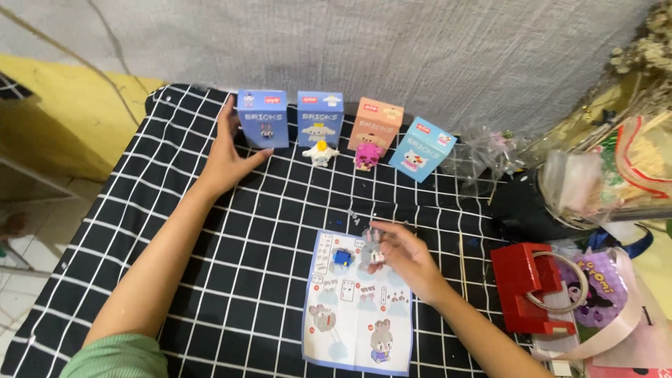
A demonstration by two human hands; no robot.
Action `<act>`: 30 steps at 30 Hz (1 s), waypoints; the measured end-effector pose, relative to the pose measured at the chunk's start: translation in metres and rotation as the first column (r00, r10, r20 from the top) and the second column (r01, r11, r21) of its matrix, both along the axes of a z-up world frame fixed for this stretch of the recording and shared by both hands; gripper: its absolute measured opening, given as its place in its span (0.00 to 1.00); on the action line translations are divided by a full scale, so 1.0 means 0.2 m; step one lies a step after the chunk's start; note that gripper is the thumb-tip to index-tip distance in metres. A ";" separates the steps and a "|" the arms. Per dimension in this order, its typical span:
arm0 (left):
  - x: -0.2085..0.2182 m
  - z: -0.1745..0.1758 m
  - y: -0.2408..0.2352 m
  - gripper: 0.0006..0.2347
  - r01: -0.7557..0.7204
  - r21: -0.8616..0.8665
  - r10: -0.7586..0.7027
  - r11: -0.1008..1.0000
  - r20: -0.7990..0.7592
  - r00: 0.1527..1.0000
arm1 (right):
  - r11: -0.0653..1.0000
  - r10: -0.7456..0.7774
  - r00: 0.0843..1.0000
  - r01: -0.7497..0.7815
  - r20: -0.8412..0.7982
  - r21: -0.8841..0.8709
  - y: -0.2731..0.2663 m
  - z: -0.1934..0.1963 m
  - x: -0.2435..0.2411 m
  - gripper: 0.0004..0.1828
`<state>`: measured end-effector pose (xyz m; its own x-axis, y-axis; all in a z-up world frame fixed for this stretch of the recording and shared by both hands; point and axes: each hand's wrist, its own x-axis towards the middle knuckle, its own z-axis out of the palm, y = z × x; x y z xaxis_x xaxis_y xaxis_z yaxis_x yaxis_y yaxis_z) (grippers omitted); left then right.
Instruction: Assembling a small character figure using micro-sized interlocking toy blocks while following printed instructions on a checkered table.
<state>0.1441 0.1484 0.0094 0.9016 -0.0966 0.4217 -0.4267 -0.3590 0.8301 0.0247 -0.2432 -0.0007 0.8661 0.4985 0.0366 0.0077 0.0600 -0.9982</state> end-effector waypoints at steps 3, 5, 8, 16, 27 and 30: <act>0.02 -0.04 0.02 0.39 -0.141 0.094 0.141 0.986 0.010 0.990 | 1.000 0.008 0.999 -0.008 -0.053 -0.004 0.00 0.01 0.00 0.25; -0.03 0.02 -0.01 0.38 -0.129 0.018 0.128 0.992 0.037 0.991 | 1.000 0.004 0.999 -0.004 -0.048 0.005 0.00 0.04 -0.01 0.28; -0.11 0.08 -0.06 0.37 -0.049 -0.142 0.073 0.989 0.164 0.984 | 0.998 -0.005 0.998 0.009 -0.067 0.057 0.01 0.07 -0.02 0.37; -0.38 0.18 -0.40 0.36 0.230 -0.073 -0.180 0.970 0.418 0.890 | 0.987 -0.157 0.944 0.164 0.290 0.000 -0.05 0.23 -0.11 0.40; -0.59 0.23 -0.62 0.32 0.492 -0.212 -0.427 0.845 0.286 0.858 | 0.973 -0.107 0.730 0.215 0.675 -0.078 -0.19 0.24 -0.20 0.41; -0.61 0.23 -0.63 0.33 0.478 -0.162 -0.428 0.863 0.267 0.864 | 0.973 -0.095 0.687 0.217 0.721 -0.079 -0.14 0.32 -0.20 0.39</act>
<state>0.0222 0.0221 0.0545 0.6642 -0.3561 0.6573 -0.6742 0.0945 0.7325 -0.0145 -0.2713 0.0629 0.6777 0.4107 0.6100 0.7106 -0.1523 -0.6869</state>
